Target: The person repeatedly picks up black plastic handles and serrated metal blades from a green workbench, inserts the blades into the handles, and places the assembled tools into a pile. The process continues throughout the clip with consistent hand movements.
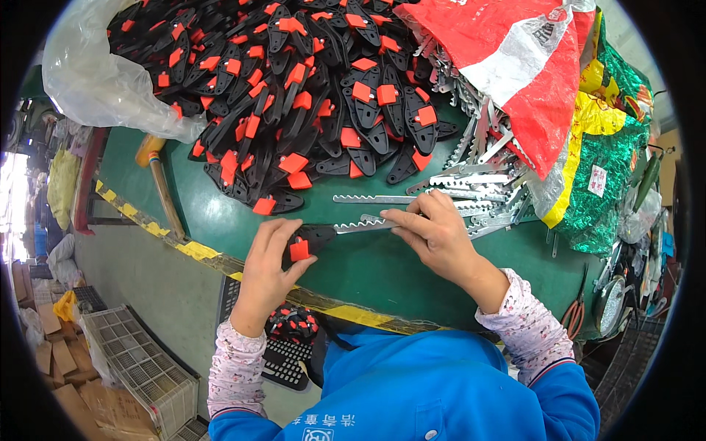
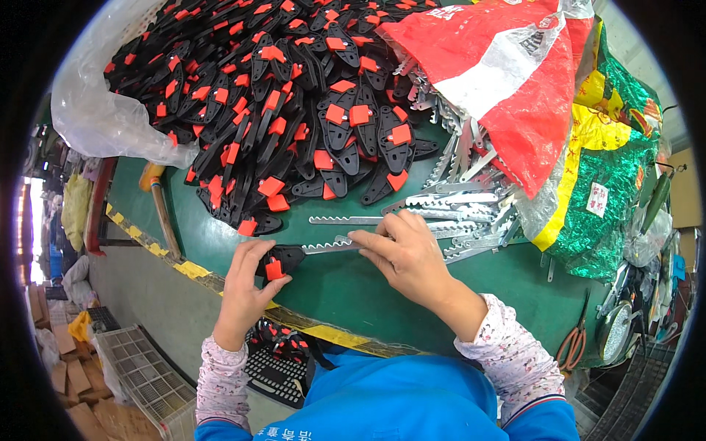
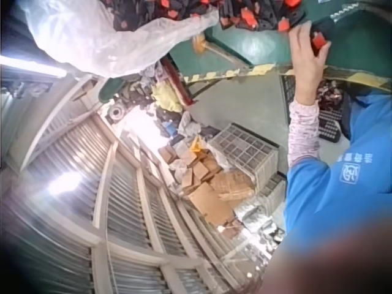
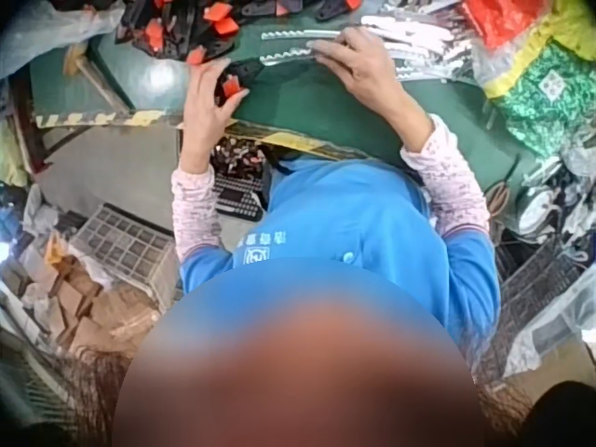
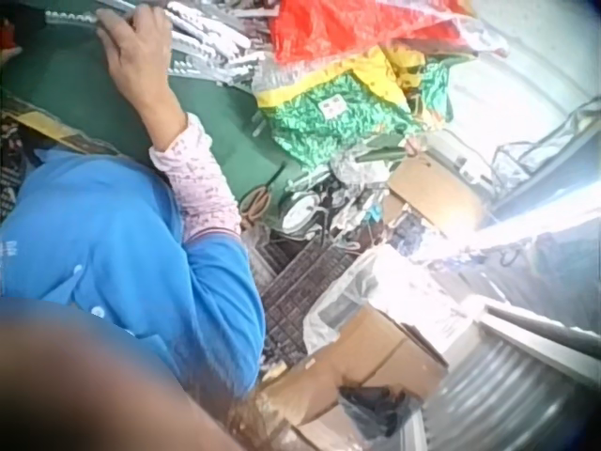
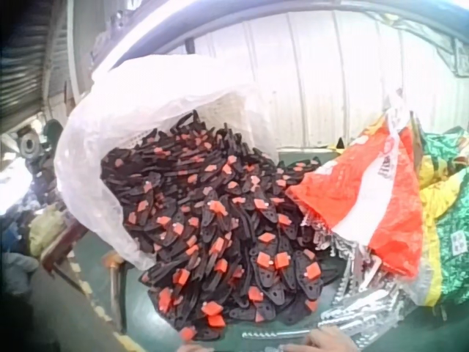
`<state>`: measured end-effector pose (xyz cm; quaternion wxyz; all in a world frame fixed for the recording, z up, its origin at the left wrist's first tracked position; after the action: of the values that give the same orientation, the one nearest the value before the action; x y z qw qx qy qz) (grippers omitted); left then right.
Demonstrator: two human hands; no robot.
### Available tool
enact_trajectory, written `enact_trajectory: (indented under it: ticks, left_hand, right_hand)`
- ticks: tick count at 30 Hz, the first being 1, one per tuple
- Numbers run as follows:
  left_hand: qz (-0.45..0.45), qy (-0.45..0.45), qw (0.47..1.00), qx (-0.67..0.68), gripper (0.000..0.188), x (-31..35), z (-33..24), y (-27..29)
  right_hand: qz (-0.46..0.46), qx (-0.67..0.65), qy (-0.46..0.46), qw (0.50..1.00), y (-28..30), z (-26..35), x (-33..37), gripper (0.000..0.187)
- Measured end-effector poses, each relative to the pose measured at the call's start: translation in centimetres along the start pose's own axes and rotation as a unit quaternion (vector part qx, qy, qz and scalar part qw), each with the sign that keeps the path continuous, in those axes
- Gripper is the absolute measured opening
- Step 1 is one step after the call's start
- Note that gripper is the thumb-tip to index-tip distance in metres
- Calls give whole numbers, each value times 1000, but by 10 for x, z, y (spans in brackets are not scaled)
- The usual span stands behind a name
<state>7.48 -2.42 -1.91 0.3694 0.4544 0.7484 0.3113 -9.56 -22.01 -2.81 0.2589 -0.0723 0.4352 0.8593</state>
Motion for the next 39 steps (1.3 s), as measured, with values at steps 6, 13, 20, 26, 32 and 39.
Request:
enact_trajectory:
  ticks: [6, 13, 20, 26, 32, 39]
  left_hand:
    - [33, -91, 994, -47, 70, -5, -31, -7]
    - [53, -96, 994, 20, 67, -11, -44, -11]
    - [-2, -65, 994, -92, 61, 7, -46, -29]
    - [-21, -59, 992, -108, 61, 18, -44, -20]
    - [40, -59, 995, -63, 62, 14, -38, -31]
    - [-54, -8, 982, -183, 50, -13, 20, 2]
  right_hand:
    - [29, 15, 77, 997, 6, 22, -2, 39]
    - [72, -71, 45, 994, -13, 37, 0, 38]
    - [129, -125, 32, 983, -30, 47, -5, 29]
    - [187, -88, 22, 978, -33, 55, -1, 24]
    - [113, -34, 26, 993, -33, 32, -18, 17]
    - [54, 125, -33, 990, -36, -12, -35, 17]
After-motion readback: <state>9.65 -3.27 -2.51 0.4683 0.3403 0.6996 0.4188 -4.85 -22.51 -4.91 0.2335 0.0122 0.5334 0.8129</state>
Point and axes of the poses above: each hand's wrist, its own x-axis away from the middle knuckle, its own y-axis out of the back of the hand, z = x × y, the point moved 7 cm from there along -x, towards the middle knuckle, and after that the axes turned 6 degrees about -y, right-handed, at the moved point
